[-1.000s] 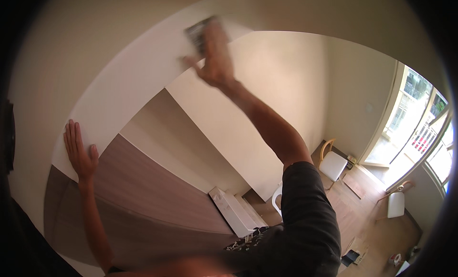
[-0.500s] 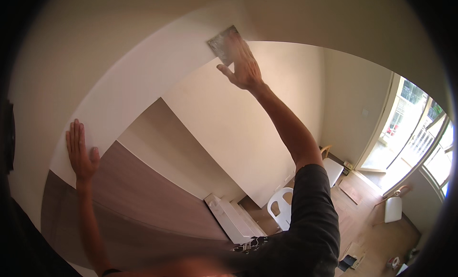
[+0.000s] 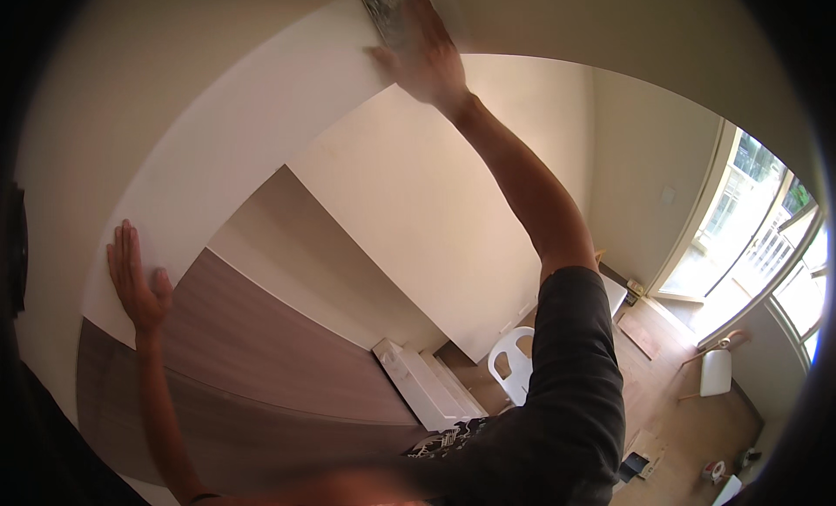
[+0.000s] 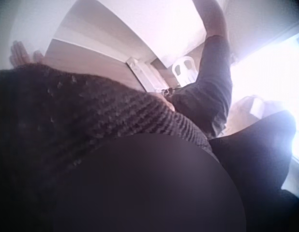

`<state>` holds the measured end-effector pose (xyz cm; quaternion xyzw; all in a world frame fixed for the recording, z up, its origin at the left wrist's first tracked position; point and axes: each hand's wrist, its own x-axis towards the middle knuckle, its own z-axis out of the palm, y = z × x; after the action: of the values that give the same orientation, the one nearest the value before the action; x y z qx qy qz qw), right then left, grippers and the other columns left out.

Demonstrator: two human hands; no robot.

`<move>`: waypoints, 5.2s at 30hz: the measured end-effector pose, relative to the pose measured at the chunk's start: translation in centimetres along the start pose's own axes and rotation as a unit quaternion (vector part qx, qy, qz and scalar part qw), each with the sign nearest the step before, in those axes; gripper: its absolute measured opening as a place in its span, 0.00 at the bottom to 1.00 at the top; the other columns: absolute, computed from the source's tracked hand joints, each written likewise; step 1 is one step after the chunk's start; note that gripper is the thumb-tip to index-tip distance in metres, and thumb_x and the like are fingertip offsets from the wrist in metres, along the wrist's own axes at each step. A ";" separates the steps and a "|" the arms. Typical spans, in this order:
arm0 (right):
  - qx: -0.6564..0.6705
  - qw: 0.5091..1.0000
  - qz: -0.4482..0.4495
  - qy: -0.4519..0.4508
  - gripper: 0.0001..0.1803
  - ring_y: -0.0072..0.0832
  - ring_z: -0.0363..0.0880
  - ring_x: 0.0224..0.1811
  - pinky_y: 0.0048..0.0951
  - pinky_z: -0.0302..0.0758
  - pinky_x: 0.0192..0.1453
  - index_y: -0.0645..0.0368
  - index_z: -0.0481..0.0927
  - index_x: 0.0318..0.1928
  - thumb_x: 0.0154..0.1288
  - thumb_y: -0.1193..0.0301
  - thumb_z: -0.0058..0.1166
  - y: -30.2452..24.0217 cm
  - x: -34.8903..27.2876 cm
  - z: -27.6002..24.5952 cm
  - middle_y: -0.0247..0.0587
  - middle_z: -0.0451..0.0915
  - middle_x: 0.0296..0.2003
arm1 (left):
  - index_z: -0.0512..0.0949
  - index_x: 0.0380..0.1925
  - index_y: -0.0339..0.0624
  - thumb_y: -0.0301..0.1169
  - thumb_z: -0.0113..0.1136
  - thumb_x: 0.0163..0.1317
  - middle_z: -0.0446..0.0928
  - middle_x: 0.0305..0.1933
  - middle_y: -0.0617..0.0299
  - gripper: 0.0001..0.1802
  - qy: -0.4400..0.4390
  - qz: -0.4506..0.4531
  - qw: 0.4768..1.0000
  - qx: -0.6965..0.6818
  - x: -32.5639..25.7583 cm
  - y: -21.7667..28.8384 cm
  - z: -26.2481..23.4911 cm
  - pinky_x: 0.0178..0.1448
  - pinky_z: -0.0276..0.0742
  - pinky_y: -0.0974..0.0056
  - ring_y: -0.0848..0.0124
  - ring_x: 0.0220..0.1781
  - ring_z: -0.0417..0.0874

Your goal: The person smooths a section of a wall using a small rectangular tool. They repeatedly rub the tool along the wall surface, occasionally pausing to reposition their hands or adjust the tool.

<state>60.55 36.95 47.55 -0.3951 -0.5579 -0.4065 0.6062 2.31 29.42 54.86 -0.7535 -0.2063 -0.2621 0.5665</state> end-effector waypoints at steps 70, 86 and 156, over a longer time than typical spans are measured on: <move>0.053 0.991 0.112 0.048 0.47 0.56 0.57 0.83 0.48 0.63 0.83 0.72 0.61 0.77 0.75 0.46 0.59 0.9 -0.1 0.7 0.63 0.57 0.81 | 0.66 0.77 0.38 0.41 0.48 0.76 0.70 0.80 0.51 0.33 0.035 -0.019 0.999 -0.035 0.2 0.5 0.5 0.85 0.56 0.38 0.53 0.82 0.69; 0.029 0.998 0.045 -0.034 0.51 0.60 0.49 0.86 0.52 0.55 0.88 0.68 0.54 0.80 0.61 0.73 0.67 -5.3 -8.3 1.1 0.65 0.51 0.82 | 0.68 0.74 0.34 0.38 0.47 0.77 0.71 0.79 0.46 0.30 0.027 -0.011 0.999 -0.026 -0.9 -0.3 0.8 0.84 0.58 0.37 0.48 0.81 0.70; 0.050 0.991 0.122 0.008 0.58 0.62 0.42 0.87 0.54 0.40 0.91 0.77 0.50 0.80 0.56 0.69 0.68 -16.4 -9.8 4.4 0.72 0.46 0.83 | 0.64 0.76 0.33 0.39 0.52 0.74 0.68 0.80 0.43 0.35 0.056 -0.039 0.998 -0.016 0.6 2.3 0.4 0.84 0.55 0.39 0.47 0.83 0.68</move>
<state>43.21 35.70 38.44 -0.4263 -0.5204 -0.3037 0.6747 4.24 29.22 53.46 -0.7379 -0.1993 -0.3287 0.5547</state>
